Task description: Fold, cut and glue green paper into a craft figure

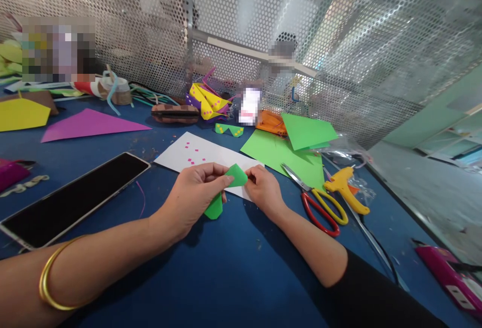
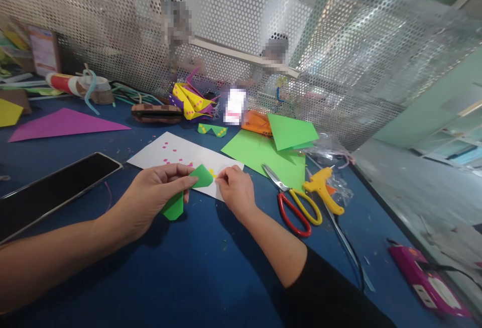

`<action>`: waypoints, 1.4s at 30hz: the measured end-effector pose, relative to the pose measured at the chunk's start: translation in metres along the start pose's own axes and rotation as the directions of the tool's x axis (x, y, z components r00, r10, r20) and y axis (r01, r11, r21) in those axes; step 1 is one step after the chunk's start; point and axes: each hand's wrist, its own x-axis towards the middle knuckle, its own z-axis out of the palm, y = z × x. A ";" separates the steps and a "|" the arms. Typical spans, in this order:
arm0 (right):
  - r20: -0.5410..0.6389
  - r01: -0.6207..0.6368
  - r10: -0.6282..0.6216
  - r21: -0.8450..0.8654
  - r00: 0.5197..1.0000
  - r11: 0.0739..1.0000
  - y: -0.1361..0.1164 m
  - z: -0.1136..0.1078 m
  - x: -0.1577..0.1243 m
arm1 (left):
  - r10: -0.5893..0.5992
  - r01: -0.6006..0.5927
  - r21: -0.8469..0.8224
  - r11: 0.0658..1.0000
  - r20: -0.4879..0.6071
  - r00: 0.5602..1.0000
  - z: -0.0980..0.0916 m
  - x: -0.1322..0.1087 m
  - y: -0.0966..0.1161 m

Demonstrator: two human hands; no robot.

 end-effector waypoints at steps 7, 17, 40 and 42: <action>0.012 0.014 -0.014 -0.018 1.000 1.000 -0.002 -0.002 -0.001 | 0.002 -0.002 -0.017 1.000 -0.039 0.999 0.000 0.000 0.003; 0.021 0.012 -0.011 -0.027 1.000 1.000 -0.002 -0.001 -0.002 | 0.017 -0.017 0.000 1.000 -0.003 1.000 -0.001 0.000 -0.001; -0.090 -0.043 0.095 0.466 0.991 0.884 -0.022 -0.035 -0.017 | 0.011 -0.012 0.041 0.999 0.032 0.999 -0.002 0.000 -0.002; -0.080 -0.036 0.094 0.540 0.992 0.841 -0.035 -0.043 -0.023 | 0.023 -0.025 0.064 0.998 0.036 0.999 -0.002 -0.001 -0.003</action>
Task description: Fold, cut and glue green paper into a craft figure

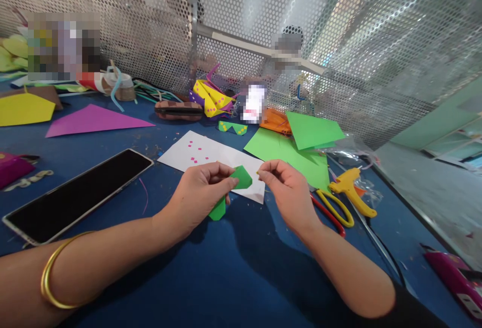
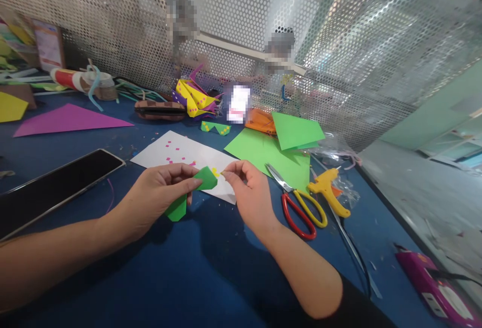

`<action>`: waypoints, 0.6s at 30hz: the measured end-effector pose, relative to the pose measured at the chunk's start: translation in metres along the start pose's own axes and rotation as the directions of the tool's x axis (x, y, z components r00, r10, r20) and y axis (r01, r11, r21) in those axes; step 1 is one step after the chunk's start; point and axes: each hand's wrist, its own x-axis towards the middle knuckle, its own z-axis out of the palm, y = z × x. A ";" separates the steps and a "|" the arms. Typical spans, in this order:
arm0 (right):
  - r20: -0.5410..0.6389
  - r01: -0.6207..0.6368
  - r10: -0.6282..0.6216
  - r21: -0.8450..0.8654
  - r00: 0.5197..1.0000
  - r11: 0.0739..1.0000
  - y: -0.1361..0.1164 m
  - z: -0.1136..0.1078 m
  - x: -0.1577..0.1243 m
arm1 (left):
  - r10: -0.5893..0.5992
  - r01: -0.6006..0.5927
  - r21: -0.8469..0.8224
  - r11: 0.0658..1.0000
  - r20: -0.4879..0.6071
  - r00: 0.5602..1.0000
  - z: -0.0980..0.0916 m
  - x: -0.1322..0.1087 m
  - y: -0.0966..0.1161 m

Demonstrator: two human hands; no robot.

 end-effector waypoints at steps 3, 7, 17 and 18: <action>0.022 -0.002 0.001 0.046 1.000 0.999 -0.013 0.002 -0.009 | 0.019 -0.020 0.040 0.999 0.022 1.000 0.001 -0.001 0.000; 0.020 -0.018 0.017 0.038 1.000 0.999 -0.012 0.007 -0.013 | 0.039 -0.043 0.081 0.996 0.051 0.998 0.003 -0.004 0.001; 0.020 -0.006 0.005 0.056 1.000 0.998 -0.007 0.012 -0.013 | 0.053 -0.059 0.149 0.987 0.048 0.997 0.004 -0.005 0.003; 0.019 0.000 -0.001 0.055 1.000 0.999 -0.007 0.012 -0.013 | 0.056 -0.063 0.153 0.986 0.050 0.997 0.004 -0.005 0.003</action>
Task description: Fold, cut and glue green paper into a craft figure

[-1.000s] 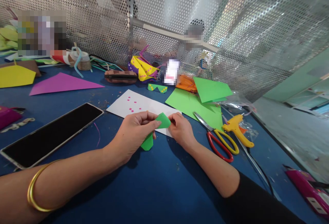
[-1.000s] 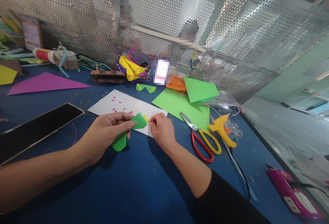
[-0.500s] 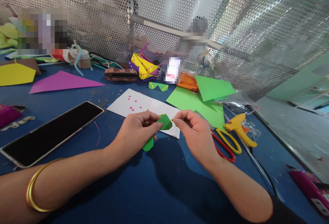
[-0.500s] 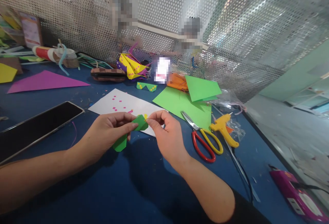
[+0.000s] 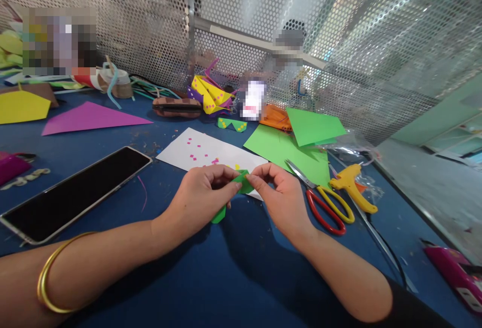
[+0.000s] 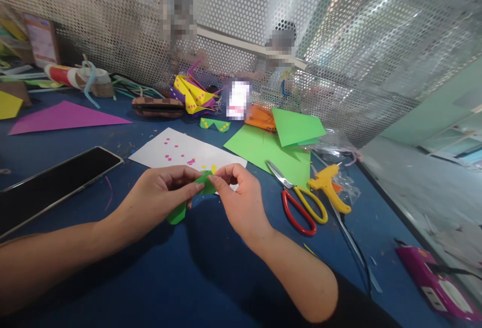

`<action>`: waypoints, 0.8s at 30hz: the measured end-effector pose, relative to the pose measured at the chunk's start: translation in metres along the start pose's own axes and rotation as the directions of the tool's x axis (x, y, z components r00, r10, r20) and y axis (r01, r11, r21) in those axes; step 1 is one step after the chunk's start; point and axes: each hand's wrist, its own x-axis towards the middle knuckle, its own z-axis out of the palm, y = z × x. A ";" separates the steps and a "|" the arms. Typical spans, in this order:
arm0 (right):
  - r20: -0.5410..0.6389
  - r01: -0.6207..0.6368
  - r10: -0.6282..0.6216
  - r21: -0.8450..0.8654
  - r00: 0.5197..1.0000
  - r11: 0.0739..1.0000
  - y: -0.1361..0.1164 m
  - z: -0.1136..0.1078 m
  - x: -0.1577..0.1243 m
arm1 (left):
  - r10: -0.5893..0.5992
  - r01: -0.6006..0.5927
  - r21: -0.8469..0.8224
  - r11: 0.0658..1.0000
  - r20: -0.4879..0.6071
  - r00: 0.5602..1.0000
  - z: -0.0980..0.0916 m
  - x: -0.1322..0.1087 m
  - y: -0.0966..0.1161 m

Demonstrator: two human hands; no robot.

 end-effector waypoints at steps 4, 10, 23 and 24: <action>-0.003 0.004 -0.004 -0.017 1.000 1.000 0.000 0.001 -0.001 | 0.023 -0.023 0.008 1.000 0.013 1.000 0.000 0.000 -0.001; 0.009 -0.060 0.060 0.042 0.998 0.997 0.001 0.001 -0.001 | 0.037 -0.037 -0.001 0.999 0.029 0.999 0.001 0.001 -0.003; 0.047 -0.129 0.122 0.238 0.991 0.963 -0.002 -0.002 -0.003 | -0.016 0.016 -0.012 1.000 0.012 1.000 0.001 -0.001 0.002; 0.050 -0.138 0.129 0.239 0.990 0.961 -0.001 -0.002 -0.003 | -0.005 0.005 -0.004 1.000 0.018 1.000 0.001 -0.001 0.002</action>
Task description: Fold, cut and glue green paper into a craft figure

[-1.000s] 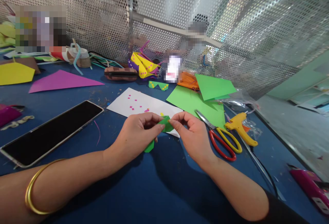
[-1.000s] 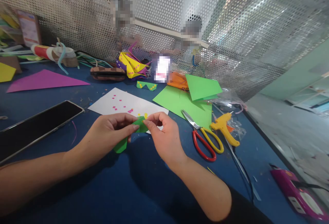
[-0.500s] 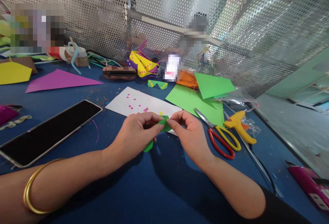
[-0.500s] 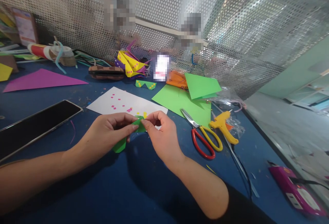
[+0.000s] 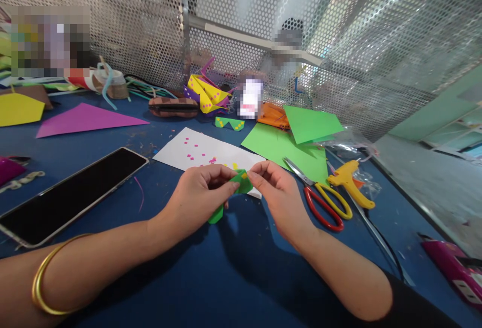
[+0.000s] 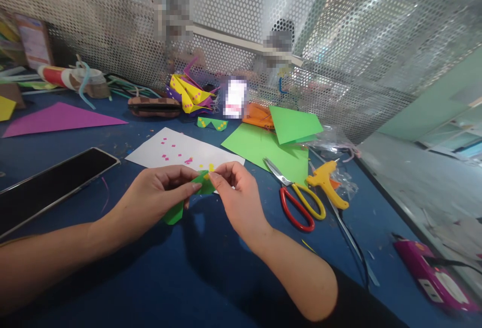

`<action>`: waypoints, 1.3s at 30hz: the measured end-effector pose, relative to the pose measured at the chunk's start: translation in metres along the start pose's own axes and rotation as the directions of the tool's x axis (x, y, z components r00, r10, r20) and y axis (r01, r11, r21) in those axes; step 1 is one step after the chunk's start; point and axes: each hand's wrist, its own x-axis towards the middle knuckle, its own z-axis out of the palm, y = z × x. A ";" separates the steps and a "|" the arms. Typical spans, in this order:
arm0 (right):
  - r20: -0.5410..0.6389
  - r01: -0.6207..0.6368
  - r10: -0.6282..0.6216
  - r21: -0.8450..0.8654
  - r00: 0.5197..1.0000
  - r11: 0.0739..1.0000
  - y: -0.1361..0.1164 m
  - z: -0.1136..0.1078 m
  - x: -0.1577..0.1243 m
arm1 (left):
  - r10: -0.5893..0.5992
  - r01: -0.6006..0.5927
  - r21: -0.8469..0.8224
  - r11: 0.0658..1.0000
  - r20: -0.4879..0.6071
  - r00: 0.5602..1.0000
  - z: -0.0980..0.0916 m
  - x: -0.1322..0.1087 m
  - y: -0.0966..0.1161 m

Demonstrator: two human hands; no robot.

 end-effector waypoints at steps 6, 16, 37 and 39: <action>-0.010 0.016 -0.016 -0.048 1.000 0.999 0.004 0.003 0.000 | 0.010 -0.010 -0.008 1.000 0.041 0.999 -0.001 0.000 -0.003; -0.009 0.183 -0.367 -0.854 0.930 0.487 -0.031 -0.066 0.020 | -0.097 0.092 -0.122 0.988 -0.034 0.995 -0.002 0.002 -0.001; -0.359 -0.382 -0.131 -0.884 0.924 -0.271 0.027 -0.202 0.005 | -0.160 0.168 -0.195 0.966 0.056 0.986 0.000 -0.001 -0.002; -0.333 -0.365 -0.155 -0.888 0.930 -0.281 0.027 -0.200 0.005 | -0.164 0.171 -0.210 0.963 0.052 0.985 0.000 -0.002 -0.002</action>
